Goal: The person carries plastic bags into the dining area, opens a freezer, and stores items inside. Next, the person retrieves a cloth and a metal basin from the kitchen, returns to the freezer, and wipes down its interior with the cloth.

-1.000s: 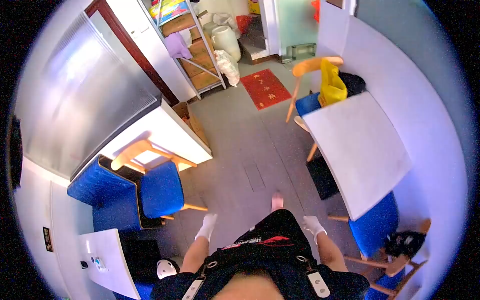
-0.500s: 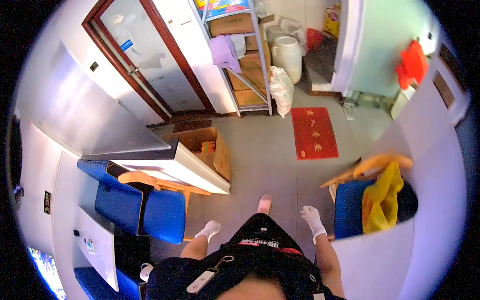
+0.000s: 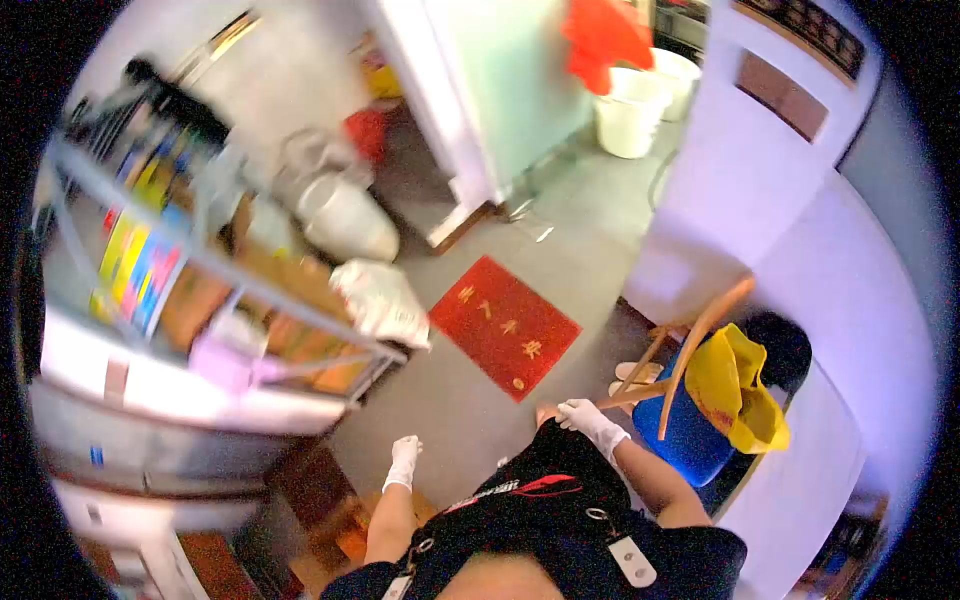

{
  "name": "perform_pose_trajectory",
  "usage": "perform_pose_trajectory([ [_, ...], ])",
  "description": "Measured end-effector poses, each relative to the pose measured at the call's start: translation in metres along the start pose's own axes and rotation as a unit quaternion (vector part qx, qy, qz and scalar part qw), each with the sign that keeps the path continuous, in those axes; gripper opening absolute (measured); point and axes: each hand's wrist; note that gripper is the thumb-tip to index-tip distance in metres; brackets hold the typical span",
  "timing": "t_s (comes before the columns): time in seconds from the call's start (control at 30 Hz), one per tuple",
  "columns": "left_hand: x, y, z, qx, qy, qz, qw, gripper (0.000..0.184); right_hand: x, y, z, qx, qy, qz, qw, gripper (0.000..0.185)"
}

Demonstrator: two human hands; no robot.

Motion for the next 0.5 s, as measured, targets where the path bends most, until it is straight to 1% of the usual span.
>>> perform_pose_trajectory([
  [0.03, 0.013, -0.031, 0.052, 0.008, 0.077, 0.001, 0.997, 0.025, 0.009, -0.02, -0.015, -0.005, -0.031, 0.012, 0.999, 0.028],
  [0.07, 0.033, -0.052, 0.121, 0.015, 0.152, 0.003, 0.988, 0.025, 0.016, -0.039, -0.031, -0.017, -0.086, 0.029, 0.996, 0.028],
  [0.17, 0.047, -0.11, 0.236, -0.13, 0.153, -0.005, 0.98, 0.028, 0.049, -0.094, -0.08, -0.034, -0.205, 0.019, 0.978, 0.029],
  [0.2, 0.061, -0.121, 0.272, -0.117, 0.072, -0.048, 0.989, 0.029, 0.064, -0.12, -0.1, -0.058, -0.209, 0.003, 0.976, 0.03],
  [0.23, 0.054, -0.153, 0.273, -0.105, 0.065, -0.057, 0.991, 0.029, 0.078, -0.148, -0.116, -0.064, -0.214, 0.013, 0.975, 0.029],
  [0.27, 0.054, -0.186, 0.265, -0.142, -0.065, -0.063, 0.986, 0.029, 0.086, -0.171, -0.13, -0.08, -0.225, 0.021, 0.971, 0.029],
  [0.3, 0.067, -0.19, 0.289, -0.168, -0.174, -0.092, 0.966, 0.032, 0.105, -0.193, -0.151, -0.089, -0.231, 0.034, 0.968, 0.028],
  [0.33, 0.07, -0.21, 0.287, -0.169, -0.155, -0.097, 0.968, 0.031, 0.114, -0.205, -0.183, -0.09, -0.254, 0.049, 0.962, 0.029],
  [0.37, 0.075, -0.225, 0.294, -0.228, -0.271, -0.062, 0.933, 0.024, 0.128, -0.218, -0.208, -0.059, -0.219, 0.043, 0.973, 0.031],
  [0.4, 0.073, -0.279, 0.264, -0.371, -0.554, -0.123, 0.735, 0.017, 0.142, -0.229, -0.237, -0.034, -0.205, 0.042, 0.977, 0.032],
  [0.43, 0.078, -0.28, 0.285, -0.348, -0.6, -0.132, 0.708, 0.013, 0.156, -0.242, -0.264, -0.01, -0.192, 0.041, 0.981, 0.033],
  [0.47, 0.088, -0.294, 0.294, -0.359, -0.597, -0.166, 0.698, 0.015, 0.172, -0.259, -0.286, 0.007, -0.195, 0.044, 0.98, 0.033],
  [0.5, 0.099, -0.304, 0.303, -0.344, -0.571, -0.187, 0.722, 0.015, 0.187, -0.278, -0.306, 0.025, -0.197, 0.046, 0.979, 0.033],
])
Point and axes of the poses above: each hand's wrist, its own y-axis away from the middle knuckle, its own x-axis out of the back of the hand, z = x × y, and after that the axes turned 2 degrees about -z, right-handed
